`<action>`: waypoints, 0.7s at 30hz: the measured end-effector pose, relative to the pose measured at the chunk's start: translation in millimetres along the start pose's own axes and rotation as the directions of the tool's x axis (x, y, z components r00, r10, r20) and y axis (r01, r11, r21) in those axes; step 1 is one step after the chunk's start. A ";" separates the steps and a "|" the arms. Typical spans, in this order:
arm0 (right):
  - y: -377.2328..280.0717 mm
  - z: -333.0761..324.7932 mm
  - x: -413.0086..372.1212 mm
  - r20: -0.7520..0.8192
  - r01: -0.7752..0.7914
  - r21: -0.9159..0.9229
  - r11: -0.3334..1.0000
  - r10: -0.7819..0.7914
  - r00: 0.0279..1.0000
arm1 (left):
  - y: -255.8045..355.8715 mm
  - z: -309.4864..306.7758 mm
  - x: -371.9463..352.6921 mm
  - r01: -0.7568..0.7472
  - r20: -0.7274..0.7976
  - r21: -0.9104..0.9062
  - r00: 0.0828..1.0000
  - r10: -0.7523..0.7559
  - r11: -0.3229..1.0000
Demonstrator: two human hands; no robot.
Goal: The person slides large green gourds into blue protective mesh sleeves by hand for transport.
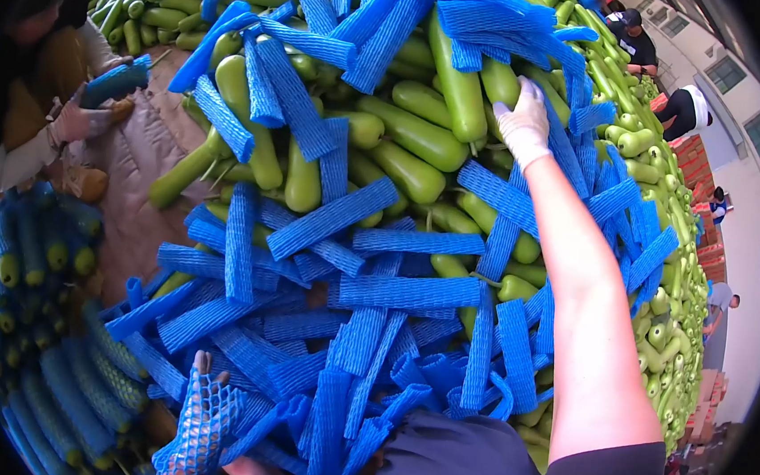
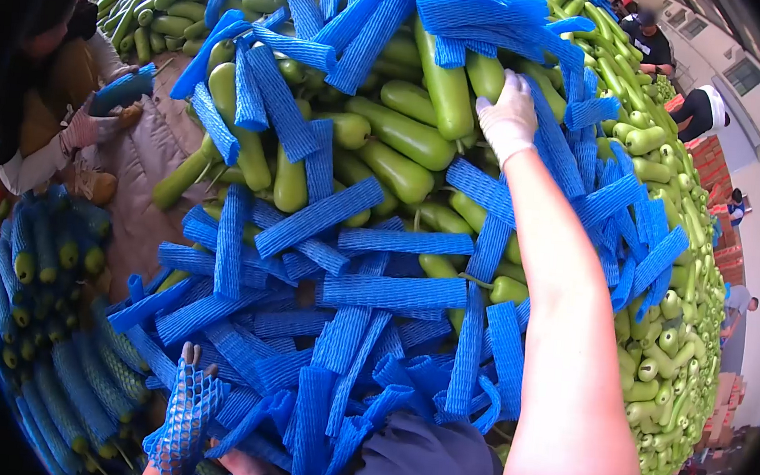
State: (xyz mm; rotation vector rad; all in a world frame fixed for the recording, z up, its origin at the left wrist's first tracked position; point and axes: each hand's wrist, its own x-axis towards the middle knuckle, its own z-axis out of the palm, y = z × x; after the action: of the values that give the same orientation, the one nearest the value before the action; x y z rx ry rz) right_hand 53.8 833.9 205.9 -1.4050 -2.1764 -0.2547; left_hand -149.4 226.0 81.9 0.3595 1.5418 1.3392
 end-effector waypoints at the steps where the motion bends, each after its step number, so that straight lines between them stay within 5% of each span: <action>1: 5.5 2.2 20.6 0.116 -0.057 -0.055 0.997 0.063 0.991 | -4.0 -3.1 3.7 0.096 -0.042 -0.152 0.994 -0.103 0.984; 2: 5.7 2.7 35.0 0.229 -0.107 -0.115 0.988 0.131 0.964 | -9.8 -7.1 6.1 0.182 -0.070 -0.302 0.975 -0.212 0.936; 5: -4.8 4.2 55.4 0.375 -0.128 -0.205 0.970 0.199 0.906 | -13.2 -5.5 6.9 0.121 -0.006 -0.239 0.992 -0.126 0.963; 6: -9.0 4.5 56.5 0.384 -0.119 -0.202 0.972 0.190 0.904 | -6.6 -2.2 4.3 0.067 0.071 -0.172 0.996 -0.055 0.983; 7: -12.7 3.9 57.9 0.373 -0.114 -0.238 0.964 0.199 0.906 | 5.2 5.1 4.2 0.188 0.012 -0.323 0.981 -0.195 0.927; 10: -4.0 -1.9 48.0 0.328 -0.100 -0.237 0.966 0.177 0.928 | 16.8 17.5 8.8 0.210 -0.012 -0.429 0.971 -0.238 0.879; 12: 19.4 -2.1 38.2 0.399 -0.243 0.288 0.926 0.114 0.910 | 19.3 23.3 9.9 0.223 -0.020 -0.538 0.961 -0.276 0.813; 14: 13.7 -37.2 -11.2 0.540 -0.535 0.683 0.497 0.150 0.828 | 5.3 20.6 8.2 0.225 -0.018 -0.595 0.956 -0.292 0.772; 16: 24.9 -55.1 -73.1 0.715 -0.678 0.678 -0.282 0.042 0.698 | -29.8 5.0 6.6 0.066 0.033 -0.418 0.998 -0.057 0.906; 17: 9.3 -79.6 -112.0 0.717 -0.663 0.607 -0.438 -0.059 0.695 | 4.7 18.9 -5.7 0.017 0.018 -0.177 1.000 -0.014 0.984; 18: -13.1 -99.1 -152.7 0.703 -0.642 0.501 -0.580 -0.159 0.693 | 27.2 29.3 -11.0 0.016 0.009 -0.173 1.000 -0.014 0.985; 20: -31.5 -101.9 -216.8 0.695 -0.703 0.312 -0.639 -0.352 0.627 | 58.5 43.0 -19.0 0.057 0.077 0.216 0.994 -0.075 0.975; 21: -46.4 -98.9 -247.1 0.712 -0.703 0.245 -0.668 -0.368 0.598 | 66.6 47.9 -20.6 0.075 0.121 0.181 0.988 -0.098 0.981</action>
State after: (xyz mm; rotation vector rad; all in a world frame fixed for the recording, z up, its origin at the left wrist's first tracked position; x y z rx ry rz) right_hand 123.6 576.2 164.6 -0.5232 -0.5524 2.4325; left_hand -126.2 259.7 155.9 0.4747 1.5528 1.0942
